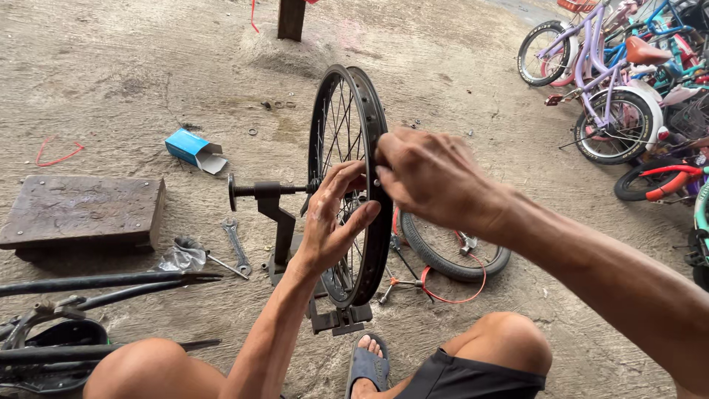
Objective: The person sits on the ground in front of a bicycle wheel held in a truing stand. They use a spoke wrench to turn spoke nipples around the rim, spin the wheel to check alignment, and reposition the wheel in the stand while continuing to adjust the spokes.
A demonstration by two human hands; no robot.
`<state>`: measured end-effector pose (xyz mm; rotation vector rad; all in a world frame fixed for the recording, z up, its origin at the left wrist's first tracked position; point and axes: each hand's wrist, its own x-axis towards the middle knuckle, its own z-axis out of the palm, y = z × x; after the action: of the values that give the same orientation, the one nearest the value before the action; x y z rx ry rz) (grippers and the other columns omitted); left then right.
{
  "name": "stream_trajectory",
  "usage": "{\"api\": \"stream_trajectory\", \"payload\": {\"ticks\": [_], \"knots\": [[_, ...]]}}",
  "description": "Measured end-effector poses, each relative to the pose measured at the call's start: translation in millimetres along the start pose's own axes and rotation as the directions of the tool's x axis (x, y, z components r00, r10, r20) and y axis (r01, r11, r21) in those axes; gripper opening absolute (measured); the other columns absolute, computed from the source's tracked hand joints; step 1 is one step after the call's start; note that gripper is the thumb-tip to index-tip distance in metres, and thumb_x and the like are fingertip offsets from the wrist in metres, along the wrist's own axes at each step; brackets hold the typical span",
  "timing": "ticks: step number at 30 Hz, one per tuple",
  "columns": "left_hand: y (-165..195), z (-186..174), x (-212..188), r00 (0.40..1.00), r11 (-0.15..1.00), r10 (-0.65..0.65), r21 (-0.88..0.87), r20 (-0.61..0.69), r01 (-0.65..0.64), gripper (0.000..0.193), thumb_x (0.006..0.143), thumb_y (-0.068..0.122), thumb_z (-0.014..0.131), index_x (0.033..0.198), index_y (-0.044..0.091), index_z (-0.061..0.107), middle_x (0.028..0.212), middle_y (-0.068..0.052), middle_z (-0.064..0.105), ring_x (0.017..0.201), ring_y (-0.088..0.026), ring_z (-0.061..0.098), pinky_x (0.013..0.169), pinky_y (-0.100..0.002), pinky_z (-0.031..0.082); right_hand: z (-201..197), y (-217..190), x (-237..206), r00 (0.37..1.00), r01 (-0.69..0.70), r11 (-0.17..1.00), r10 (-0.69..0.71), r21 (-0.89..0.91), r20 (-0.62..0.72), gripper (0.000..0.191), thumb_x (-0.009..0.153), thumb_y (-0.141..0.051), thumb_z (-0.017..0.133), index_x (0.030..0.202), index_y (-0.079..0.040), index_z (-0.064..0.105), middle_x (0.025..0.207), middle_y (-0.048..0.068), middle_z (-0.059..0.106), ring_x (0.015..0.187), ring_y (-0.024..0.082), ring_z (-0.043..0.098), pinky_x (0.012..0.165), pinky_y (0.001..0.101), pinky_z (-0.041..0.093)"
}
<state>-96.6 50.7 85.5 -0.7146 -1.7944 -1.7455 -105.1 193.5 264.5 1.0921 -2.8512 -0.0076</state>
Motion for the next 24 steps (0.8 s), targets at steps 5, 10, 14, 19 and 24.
{"api": "stream_trajectory", "payload": {"ticks": [5,10,14,19,24], "knots": [[-0.7,0.0,-0.6,1.0,1.0,-0.017,-0.007,0.014,0.018,0.076,0.099,0.063,0.059,0.148,0.005,0.053,0.139,-0.017,0.061,0.125,-0.029,0.067,0.112,-0.047,0.056,1.9,0.2,-0.2,0.999,0.033,0.999,-0.033,0.001,-0.029,0.01,0.088,-0.011,0.062,0.09,-0.002,0.058,0.082,0.012,0.062,0.06,0.02,0.056,0.054,0.0358,0.05],[-0.1,-0.2,-1.1,1.0,1.0,-0.009,-0.007,0.017,0.009,0.075,0.1,0.061,0.06,0.147,0.004,0.053,0.139,-0.018,0.06,0.125,-0.029,0.067,0.111,-0.046,0.056,0.2,0.1,-1.8,0.994,0.073,0.997,-0.072,0.01,-0.08,0.013,0.087,-0.012,0.063,0.092,-0.001,0.058,0.084,0.012,0.061,0.058,0.019,0.056,0.052,0.0362,0.049],[1.1,-0.5,-0.2,1.0,1.0,-0.005,-0.018,0.013,0.006,0.074,0.1,0.06,0.061,0.147,0.003,0.053,0.137,-0.017,0.06,0.125,-0.028,0.067,0.111,-0.044,0.056,-1.4,-2.6,-2.3,1.0,0.02,1.0,-0.02,-0.005,-0.02,0.01,0.089,-0.011,0.061,0.09,-0.002,0.057,0.084,0.013,0.062,0.064,0.022,0.059,0.059,0.0401,0.051],[4.8,-1.9,1.2,1.0,1.0,0.002,-0.027,0.007,-0.002,0.075,0.099,0.059,0.062,0.146,0.002,0.053,0.137,-0.018,0.06,0.123,-0.028,0.067,0.11,-0.044,0.056,-0.1,-1.7,-5.4,0.999,0.029,0.999,-0.028,0.019,-0.041,0.011,0.086,-0.009,0.064,0.091,-0.002,0.058,0.085,0.014,0.062,0.068,0.023,0.06,0.066,0.041,0.051],[7.7,-3.2,-0.5,1.0,1.0,-0.013,-0.026,0.015,0.013,0.074,0.099,0.059,0.062,0.146,0.002,0.055,0.137,-0.017,0.061,0.122,-0.027,0.069,0.111,-0.043,0.056,4.4,5.4,-8.8,0.995,0.094,0.996,-0.093,0.009,-0.045,0.013,0.092,-0.012,0.068,0.094,-0.002,0.06,0.086,0.013,0.065,0.071,0.022,0.061,0.065,0.0367,0.052]]}}
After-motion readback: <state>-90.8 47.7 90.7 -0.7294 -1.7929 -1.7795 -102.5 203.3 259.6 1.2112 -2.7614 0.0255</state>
